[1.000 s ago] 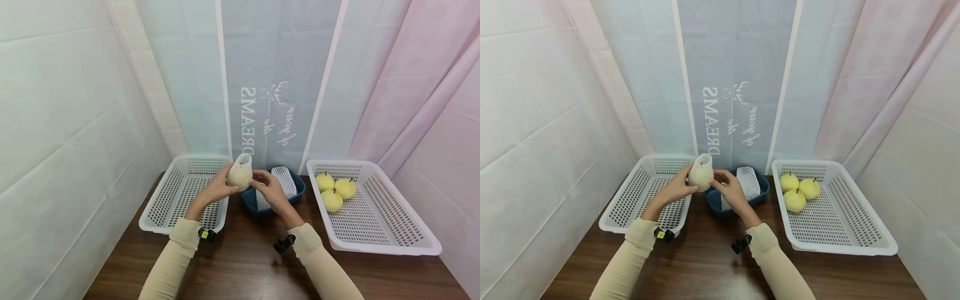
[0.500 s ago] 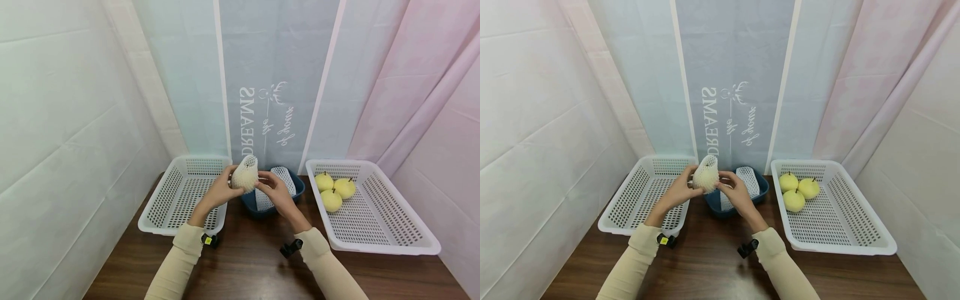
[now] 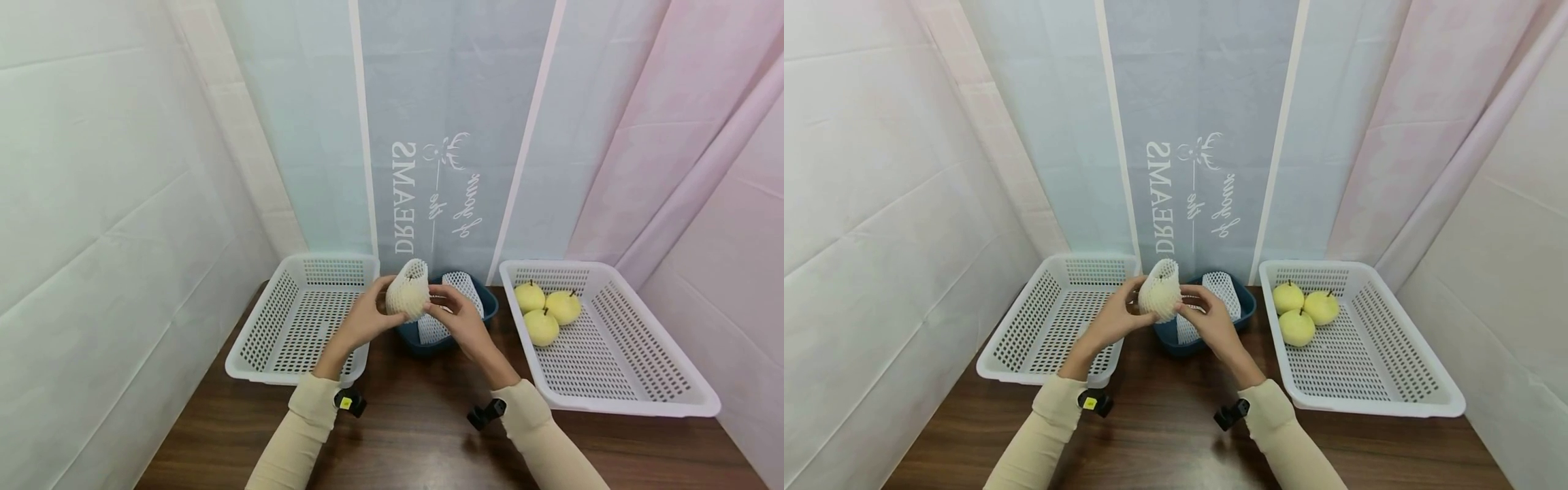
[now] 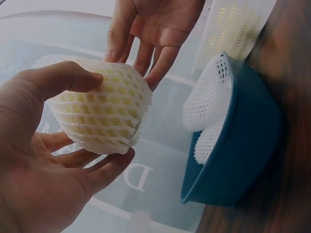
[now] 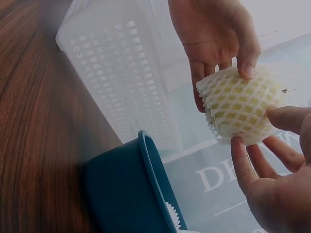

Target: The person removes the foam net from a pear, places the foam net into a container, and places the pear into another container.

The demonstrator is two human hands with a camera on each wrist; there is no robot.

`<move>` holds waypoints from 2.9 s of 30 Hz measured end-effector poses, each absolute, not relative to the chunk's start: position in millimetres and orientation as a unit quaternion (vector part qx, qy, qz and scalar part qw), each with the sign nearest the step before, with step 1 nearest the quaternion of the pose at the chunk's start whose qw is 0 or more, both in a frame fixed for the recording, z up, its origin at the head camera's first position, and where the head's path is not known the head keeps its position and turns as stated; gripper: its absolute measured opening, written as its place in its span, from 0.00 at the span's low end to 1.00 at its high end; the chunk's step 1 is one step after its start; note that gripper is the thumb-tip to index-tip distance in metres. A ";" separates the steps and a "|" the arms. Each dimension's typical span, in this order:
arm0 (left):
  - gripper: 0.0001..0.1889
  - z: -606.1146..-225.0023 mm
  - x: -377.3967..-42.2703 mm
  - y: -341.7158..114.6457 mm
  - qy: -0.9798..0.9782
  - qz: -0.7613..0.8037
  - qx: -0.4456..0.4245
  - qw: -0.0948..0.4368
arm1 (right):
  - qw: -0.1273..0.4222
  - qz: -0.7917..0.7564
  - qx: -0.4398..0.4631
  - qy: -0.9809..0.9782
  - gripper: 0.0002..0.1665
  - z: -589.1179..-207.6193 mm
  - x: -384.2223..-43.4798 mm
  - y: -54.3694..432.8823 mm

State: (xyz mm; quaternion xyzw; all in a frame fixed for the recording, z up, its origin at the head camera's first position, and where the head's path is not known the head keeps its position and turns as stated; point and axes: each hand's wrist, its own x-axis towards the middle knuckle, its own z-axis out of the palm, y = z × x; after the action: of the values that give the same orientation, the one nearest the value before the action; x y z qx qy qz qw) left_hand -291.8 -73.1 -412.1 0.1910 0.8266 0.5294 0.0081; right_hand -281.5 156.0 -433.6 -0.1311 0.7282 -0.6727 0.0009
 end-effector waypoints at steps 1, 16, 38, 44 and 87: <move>0.41 -412.7 -290.7 -72.2 0.826 0.532 0.189 0.009 | 0.001 -0.672 -0.130 0.729 0.27 -433.6 -280.4 157.0; 0.40 -420.5 -279.5 -64.4 0.806 0.555 0.204 0.016 | 0.000 -0.672 -0.129 0.729 0.27 -441.8 -270.8 167.5; 0.41 -439.7 -263.3 -52.7 0.803 0.554 0.219 0.027 | 0.013 -0.639 -0.115 0.760 0.25 -455.6 -253.7 187.3; 0.42 -443.3 -258.1 -49.5 0.799 0.558 0.224 0.027 | 0.004 -0.627 -0.123 0.769 0.23 -458.6 -249.0 190.7; 0.42 -489.5 -223.8 -37.6 0.810 0.548 0.206 0.022 | 0.098 -0.612 -0.224 0.752 0.30 -482.6 -228.9 219.2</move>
State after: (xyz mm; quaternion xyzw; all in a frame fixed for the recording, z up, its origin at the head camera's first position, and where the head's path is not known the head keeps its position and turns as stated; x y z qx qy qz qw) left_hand -223.8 -37.6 -489.5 0.2061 0.8102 0.5483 0.0221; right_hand -228.9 219.2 -482.6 -0.2242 0.7520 -0.6120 0.0982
